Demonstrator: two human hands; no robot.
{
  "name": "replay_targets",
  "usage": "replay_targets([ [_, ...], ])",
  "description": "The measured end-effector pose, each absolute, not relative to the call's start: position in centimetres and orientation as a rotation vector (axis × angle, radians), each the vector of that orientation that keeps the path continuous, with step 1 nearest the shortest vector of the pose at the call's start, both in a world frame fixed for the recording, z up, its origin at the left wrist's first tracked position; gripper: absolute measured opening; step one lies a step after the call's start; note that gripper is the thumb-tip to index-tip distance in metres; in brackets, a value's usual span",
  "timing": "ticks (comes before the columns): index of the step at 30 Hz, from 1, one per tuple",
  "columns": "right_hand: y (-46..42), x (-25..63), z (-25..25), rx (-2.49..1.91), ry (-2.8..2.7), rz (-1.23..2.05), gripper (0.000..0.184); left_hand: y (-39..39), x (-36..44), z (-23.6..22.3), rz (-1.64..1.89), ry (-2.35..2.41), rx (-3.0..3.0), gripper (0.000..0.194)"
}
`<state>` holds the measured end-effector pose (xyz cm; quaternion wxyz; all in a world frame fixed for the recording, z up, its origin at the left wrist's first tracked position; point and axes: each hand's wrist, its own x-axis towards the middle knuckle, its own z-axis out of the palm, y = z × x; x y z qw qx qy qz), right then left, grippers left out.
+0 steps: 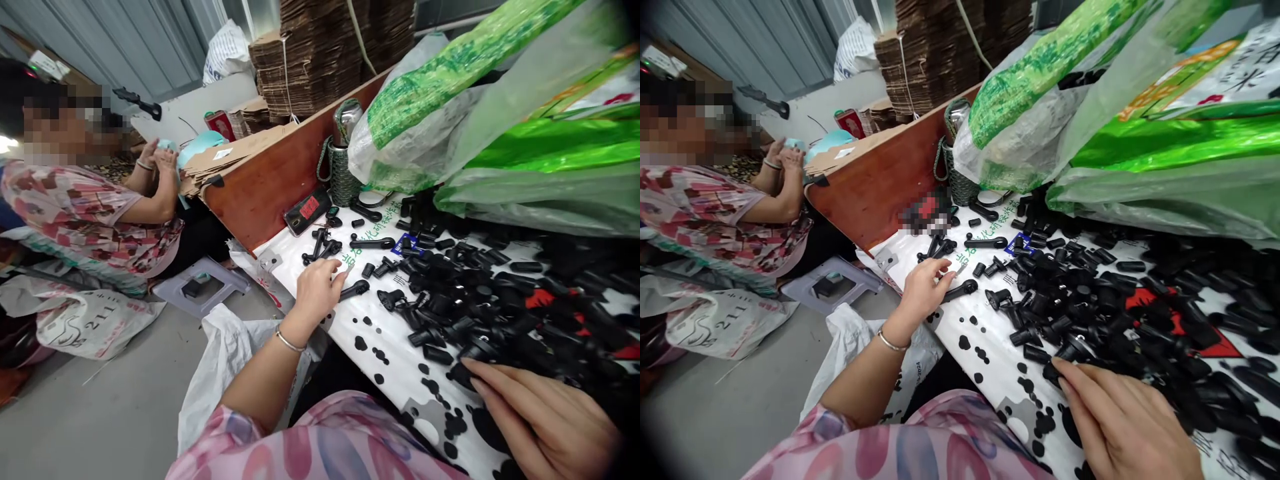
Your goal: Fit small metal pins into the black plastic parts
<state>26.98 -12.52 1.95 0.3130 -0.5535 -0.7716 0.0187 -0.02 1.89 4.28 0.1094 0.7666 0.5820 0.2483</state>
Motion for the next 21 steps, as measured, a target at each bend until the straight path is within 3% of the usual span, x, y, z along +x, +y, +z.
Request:
replay_targets([
  [6, -13.2, 25.7, 3.7, -1.410, -1.976, 0.022, 0.032, 5.4, 1.4, 5.2, 0.427, 1.763, 2.219, 0.006],
  [11, -13.0, 25.1, 4.5, -1.427, -2.073, -0.015, 0.018, 4.4, 1.6, 6.0, 0.514, 1.689, 2.170, 0.013],
  [16, -13.0, 24.6, 6.3, -1.435, -1.970, -0.050, 0.029, -1.3, 4.3, 6.5, 0.683, 1.161, 1.713, 0.020],
  [21, -13.7, 24.1, 6.6, -1.341, -2.127, -0.094, 0.031, -6.6, 7.9, 6.4, 0.394, 0.808, 1.280, 0.021],
])
